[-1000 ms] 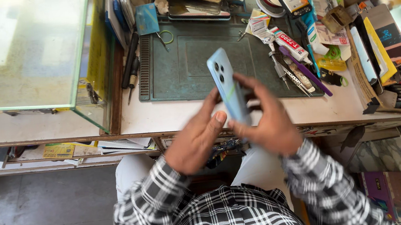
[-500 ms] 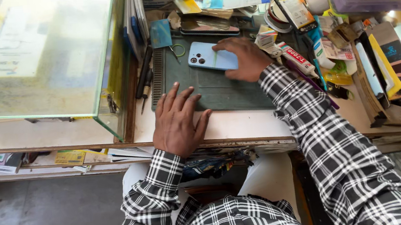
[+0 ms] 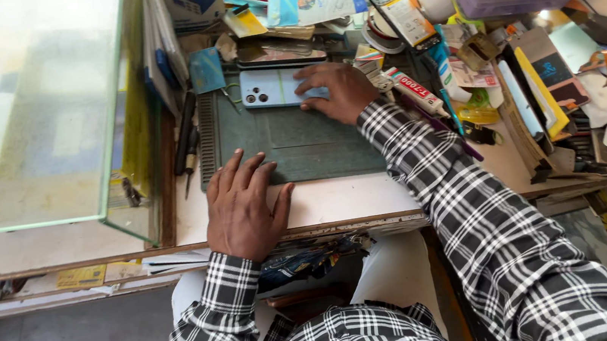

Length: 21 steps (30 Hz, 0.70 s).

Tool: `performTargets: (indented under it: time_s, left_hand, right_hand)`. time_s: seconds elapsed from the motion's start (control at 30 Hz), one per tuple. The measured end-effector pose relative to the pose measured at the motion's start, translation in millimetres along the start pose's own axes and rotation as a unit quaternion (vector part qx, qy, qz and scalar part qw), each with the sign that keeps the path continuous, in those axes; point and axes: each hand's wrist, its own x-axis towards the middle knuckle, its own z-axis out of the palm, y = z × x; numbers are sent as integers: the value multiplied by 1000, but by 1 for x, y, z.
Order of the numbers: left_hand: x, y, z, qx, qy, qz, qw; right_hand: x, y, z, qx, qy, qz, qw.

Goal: The person uses a screwdriver to remove screws from the internal frame of a disassembled smartphone. They then detach the battery, place the back cover on the table, and reposition the battery within the chassis.

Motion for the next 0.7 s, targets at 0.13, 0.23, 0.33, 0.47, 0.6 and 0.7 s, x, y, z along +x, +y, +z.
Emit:
performTargets:
  time_s: [0.13, 0.23, 0.33, 0.47, 0.6, 0.7]
  left_hand:
    - [0, 0, 2, -3, 8, 2, 1000]
    - [-1, -2, 2, 1, 10, 1, 1000]
    - [1, -6, 1, 13, 5, 5, 1000]
    - [5, -8, 0, 5, 0, 1, 1000]
    - [8, -16, -5, -1, 11, 4, 1000]
    - [9, -19, -6, -3, 14, 8, 1000]
  right_hand:
    - [-7, 0, 2, -68, 58, -48, 995]
    - [-3, 0, -1, -46, 39, -27, 998]
    - [6, 15, -22, -46, 92, 65, 993]
    - [16, 57, -70, -168, 175, 155, 958]
    - [22, 79, -91, -246, 71, 298, 920]
    - [26, 83, -90, -194, 13, 335, 922]
